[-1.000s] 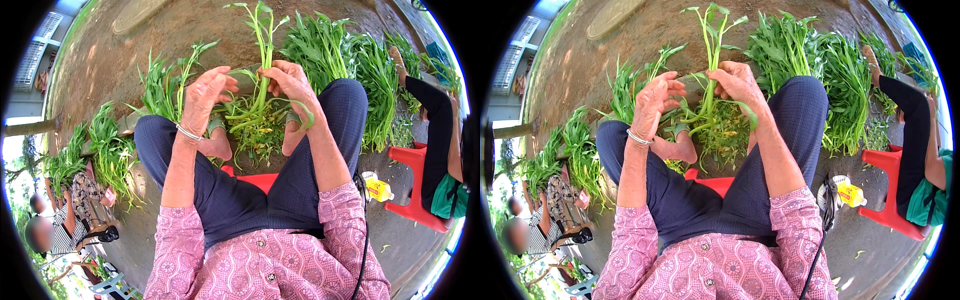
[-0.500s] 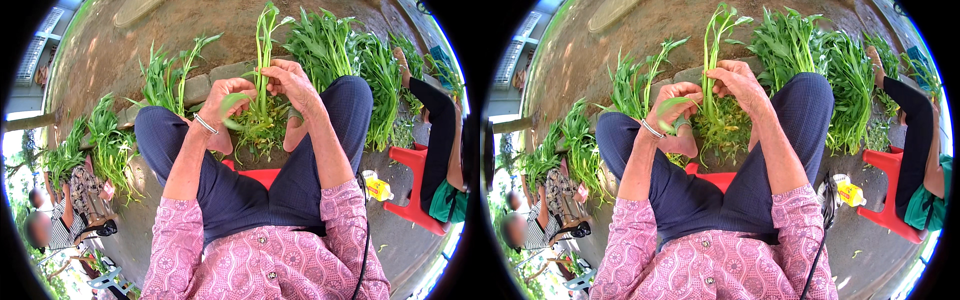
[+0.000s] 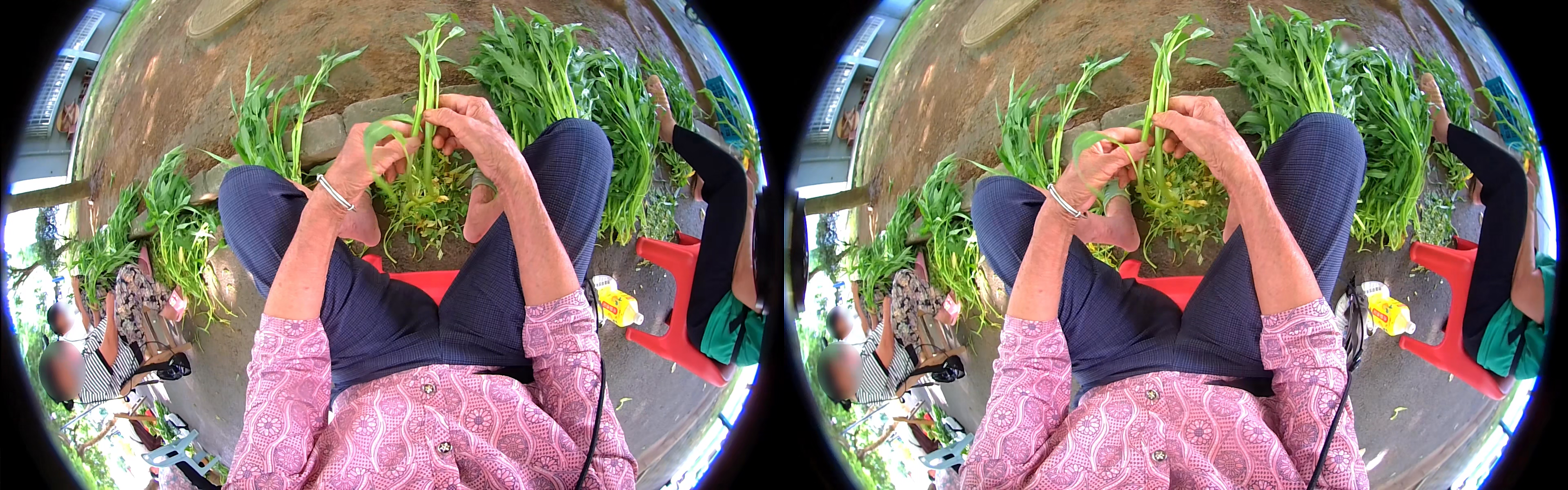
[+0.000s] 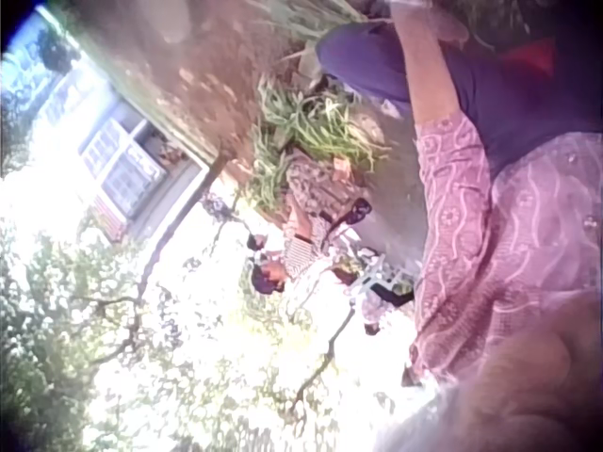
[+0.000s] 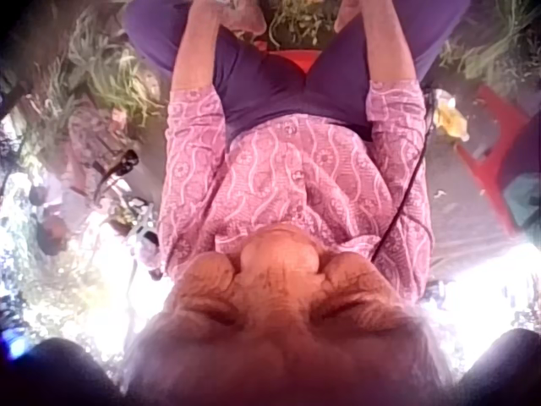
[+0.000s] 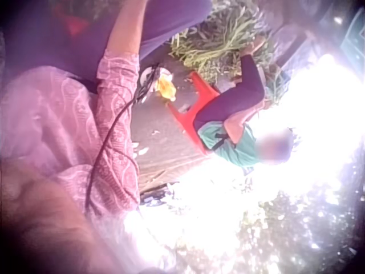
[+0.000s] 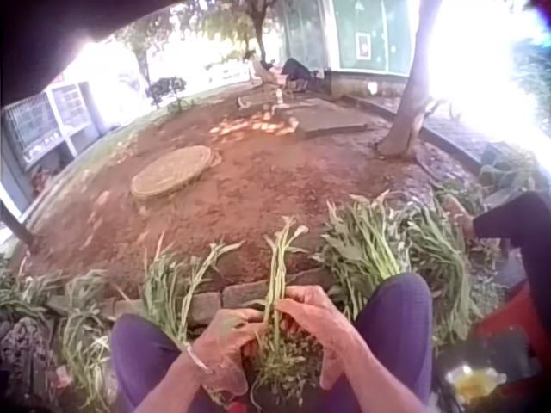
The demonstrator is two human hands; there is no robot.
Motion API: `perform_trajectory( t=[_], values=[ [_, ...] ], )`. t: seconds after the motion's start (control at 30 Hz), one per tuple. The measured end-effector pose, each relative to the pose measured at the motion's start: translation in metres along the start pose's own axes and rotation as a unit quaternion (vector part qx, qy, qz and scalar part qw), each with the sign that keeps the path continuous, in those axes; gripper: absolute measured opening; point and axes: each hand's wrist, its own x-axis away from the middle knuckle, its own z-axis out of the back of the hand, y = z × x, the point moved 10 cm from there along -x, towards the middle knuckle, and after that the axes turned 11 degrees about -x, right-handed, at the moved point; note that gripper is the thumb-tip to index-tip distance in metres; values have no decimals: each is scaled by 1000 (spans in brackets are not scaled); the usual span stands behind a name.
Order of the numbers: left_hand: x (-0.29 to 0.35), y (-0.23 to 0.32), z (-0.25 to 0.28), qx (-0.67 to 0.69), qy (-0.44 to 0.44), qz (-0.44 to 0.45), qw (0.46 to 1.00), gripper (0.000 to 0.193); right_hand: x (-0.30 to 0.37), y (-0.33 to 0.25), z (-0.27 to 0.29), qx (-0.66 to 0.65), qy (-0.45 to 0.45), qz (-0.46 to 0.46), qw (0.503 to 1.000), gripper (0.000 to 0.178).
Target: The person removes leaves and breaks the stems of green leafy vegetables by hand while sitting on a stool.
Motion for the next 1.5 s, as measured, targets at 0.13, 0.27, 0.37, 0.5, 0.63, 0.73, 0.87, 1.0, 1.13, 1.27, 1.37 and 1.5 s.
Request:
perform_trajectory(
  t=[0.13,0.27,0.37,0.5,0.63,0.73,0.87,1.0,1.13,1.27,1.37,1.5],
  values=[
    [-1,2,-6,-16,-12,4,1000,20,-3,6,0,8,9,8,1000,27],
    [-2,3,-8,-34,-28,-2,999,20,-1,5,-4,14,4,8,1000,27],
    [-2,-7,-7,-27,-21,-1,999,21,-1,8,-9,22,-5,-1,1000,27],
    [1,0,-9,-20,-32,-13,999,21,-4,8,-9,27,-9,-5,1000,26],
    [8,12,-11,31,20,-54,998,15,0,-1,-13,33,-21,0,999,27],
    [19,15,-17,70,43,-67,994,14,6,-5,-14,25,-20,1,999,28],
    [31,-1,-19,92,118,-59,987,13,13,0,-22,28,-36,-20,999,29],
    [33,-26,-27,80,214,-47,972,14,13,13,-23,62,-52,-41,996,29],
    [33,-16,-27,-76,229,-4,971,5,10,12,-20,104,-47,-22,993,30],
    [29,-13,-24,-66,273,-17,960,10,5,11,-9,104,-9,6,995,25],
    [27,-14,-26,-74,295,-12,953,13,10,9,-7,113,14,2,993,25],
    [26,-6,-26,-94,311,-13,946,17,8,13,4,157,58,-1,986,28]
  ],
)
